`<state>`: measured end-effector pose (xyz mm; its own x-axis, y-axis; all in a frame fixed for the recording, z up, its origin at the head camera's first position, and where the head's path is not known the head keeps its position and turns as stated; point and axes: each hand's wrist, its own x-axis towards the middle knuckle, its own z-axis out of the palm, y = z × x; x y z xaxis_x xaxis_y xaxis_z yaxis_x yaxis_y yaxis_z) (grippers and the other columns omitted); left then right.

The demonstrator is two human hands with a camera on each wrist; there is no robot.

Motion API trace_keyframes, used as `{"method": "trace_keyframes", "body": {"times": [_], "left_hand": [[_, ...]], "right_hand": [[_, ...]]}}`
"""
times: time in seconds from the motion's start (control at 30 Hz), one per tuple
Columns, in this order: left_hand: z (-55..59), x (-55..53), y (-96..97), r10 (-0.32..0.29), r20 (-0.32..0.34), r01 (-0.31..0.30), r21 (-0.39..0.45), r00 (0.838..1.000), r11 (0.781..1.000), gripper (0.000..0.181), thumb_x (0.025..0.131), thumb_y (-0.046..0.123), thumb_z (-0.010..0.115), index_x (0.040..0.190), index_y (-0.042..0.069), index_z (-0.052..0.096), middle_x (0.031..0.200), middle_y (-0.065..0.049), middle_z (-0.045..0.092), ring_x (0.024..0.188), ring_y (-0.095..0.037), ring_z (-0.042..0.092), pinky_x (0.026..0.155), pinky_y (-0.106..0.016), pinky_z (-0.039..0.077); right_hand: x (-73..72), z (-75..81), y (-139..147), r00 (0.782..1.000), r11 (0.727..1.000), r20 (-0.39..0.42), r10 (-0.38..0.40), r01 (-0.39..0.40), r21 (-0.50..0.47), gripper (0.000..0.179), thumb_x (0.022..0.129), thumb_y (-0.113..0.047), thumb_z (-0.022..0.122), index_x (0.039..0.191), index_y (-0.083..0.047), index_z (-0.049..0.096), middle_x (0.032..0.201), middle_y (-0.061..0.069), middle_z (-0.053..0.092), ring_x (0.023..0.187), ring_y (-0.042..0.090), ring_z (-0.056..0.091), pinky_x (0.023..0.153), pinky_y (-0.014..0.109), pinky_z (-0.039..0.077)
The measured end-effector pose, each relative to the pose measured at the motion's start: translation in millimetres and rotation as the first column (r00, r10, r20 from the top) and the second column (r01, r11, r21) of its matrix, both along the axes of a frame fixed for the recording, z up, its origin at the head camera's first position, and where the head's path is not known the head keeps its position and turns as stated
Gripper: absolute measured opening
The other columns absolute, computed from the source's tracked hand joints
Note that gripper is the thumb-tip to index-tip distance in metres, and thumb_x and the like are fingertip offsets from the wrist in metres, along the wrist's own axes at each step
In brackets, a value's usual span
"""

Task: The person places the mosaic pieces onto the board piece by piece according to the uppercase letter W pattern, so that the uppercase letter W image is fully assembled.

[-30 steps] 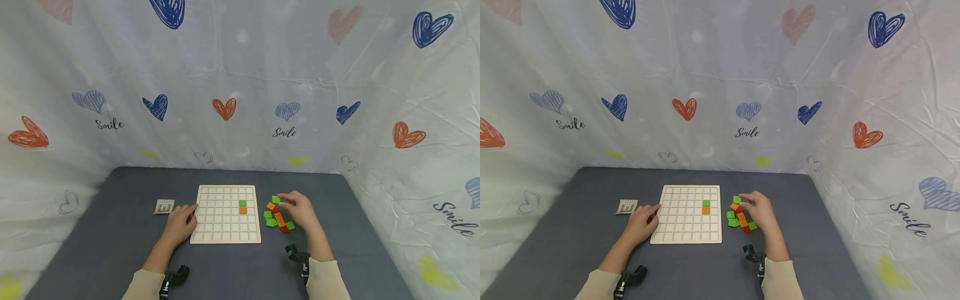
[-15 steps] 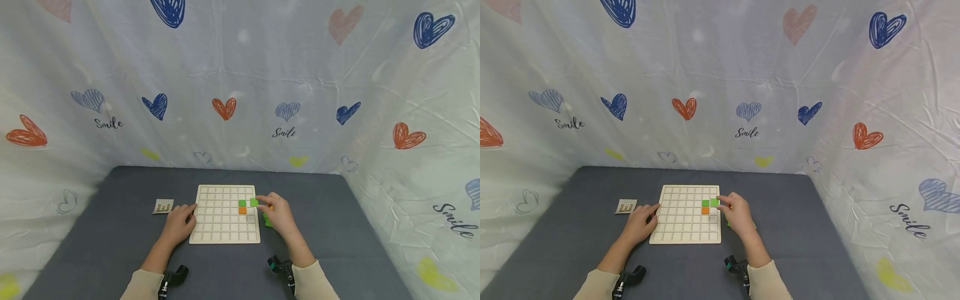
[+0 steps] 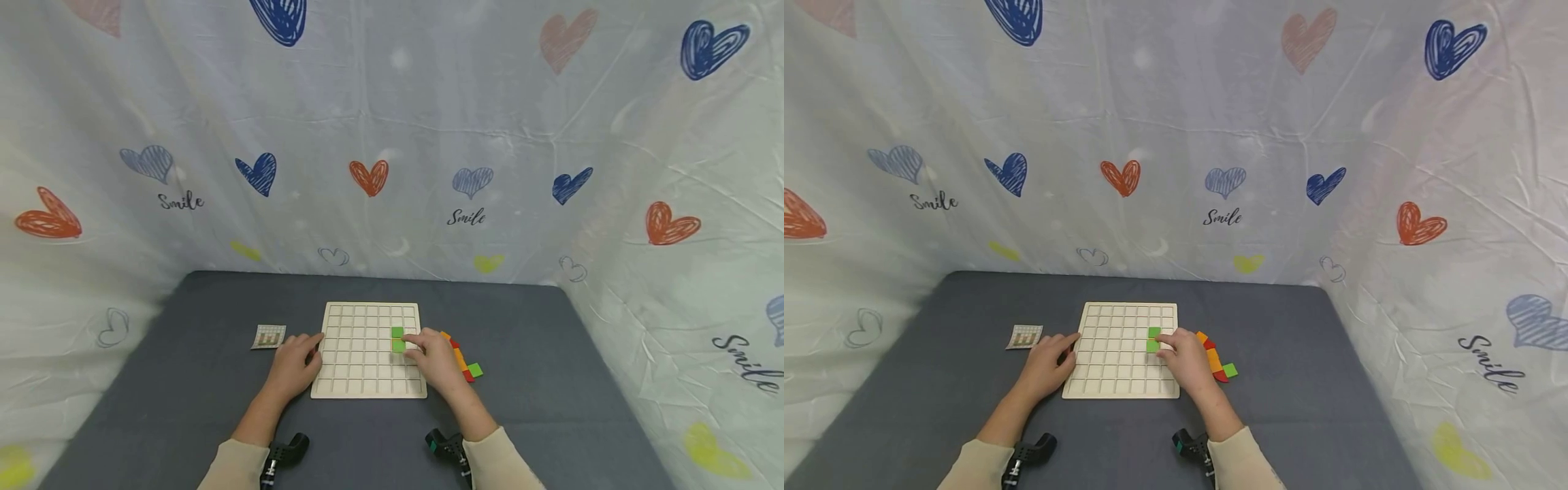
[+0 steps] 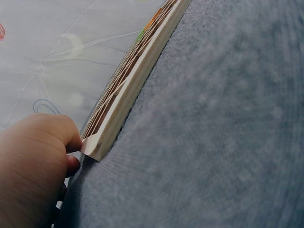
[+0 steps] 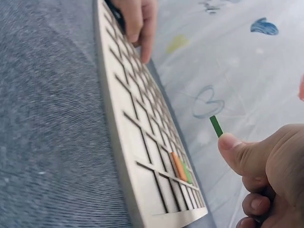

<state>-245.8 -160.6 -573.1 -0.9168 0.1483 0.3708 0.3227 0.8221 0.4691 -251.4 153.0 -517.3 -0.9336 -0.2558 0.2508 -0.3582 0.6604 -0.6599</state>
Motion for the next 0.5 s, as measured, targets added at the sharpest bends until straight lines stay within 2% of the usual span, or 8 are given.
{"method": "trace_keyframes", "body": {"times": [0.2, 0.33, 0.5], "left_hand": [[0.2, 0.1, -0.1, -0.010, -0.013, 0.010, 0.004, 1.000, 1.000, 0.038, 0.094, 0.008, 0.063, 0.131, 0.003, 0.070, 0.074, 0.008, 0.043, 0.068, -0.014, 0.032, 0.069, -0.038, 0.029], [0.6, 0.1, -0.7, -0.010, 0.005, 0.010, 0.007, 1.000, 1.000, 0.038, 0.095, 0.008, 0.063, 0.132, 0.003, 0.069, 0.075, 0.008, 0.043, 0.068, -0.015, 0.033, 0.070, -0.038, 0.029], [1.0, 1.2, -1.2, -0.005, 0.018, 0.005, 0.008, 1.000, 1.000, 0.039, 0.095, 0.008, 0.063, 0.133, 0.003, 0.069, 0.075, 0.008, 0.043, 0.068, -0.015, 0.033, 0.070, -0.039, 0.029]], "right_hand": [[0.3, -8.3, -3.0, 0.996, 1.000, 0.084, 0.002, -0.004, 0.025, 0.029, 0.088, -0.011, 0.080, 0.117, -0.010, 0.080, 0.079, -0.003, 0.055, 0.063, 0.012, 0.042, 0.057, 0.026, 0.037], [-0.9, -14.4, -3.7, 0.998, 0.998, 0.063, -0.002, -0.001, 0.059, 0.028, 0.087, -0.012, 0.081, 0.115, -0.009, 0.080, 0.085, -0.001, 0.062, 0.065, 0.011, 0.046, 0.059, 0.027, 0.040], [-2.4, -19.8, -4.5, 0.999, 0.994, 0.053, -0.002, -0.004, 0.109, 0.028, 0.088, -0.013, 0.081, 0.115, -0.009, 0.081, 0.079, -0.002, 0.058, 0.062, 0.012, 0.043, 0.057, 0.028, 0.038]]}}
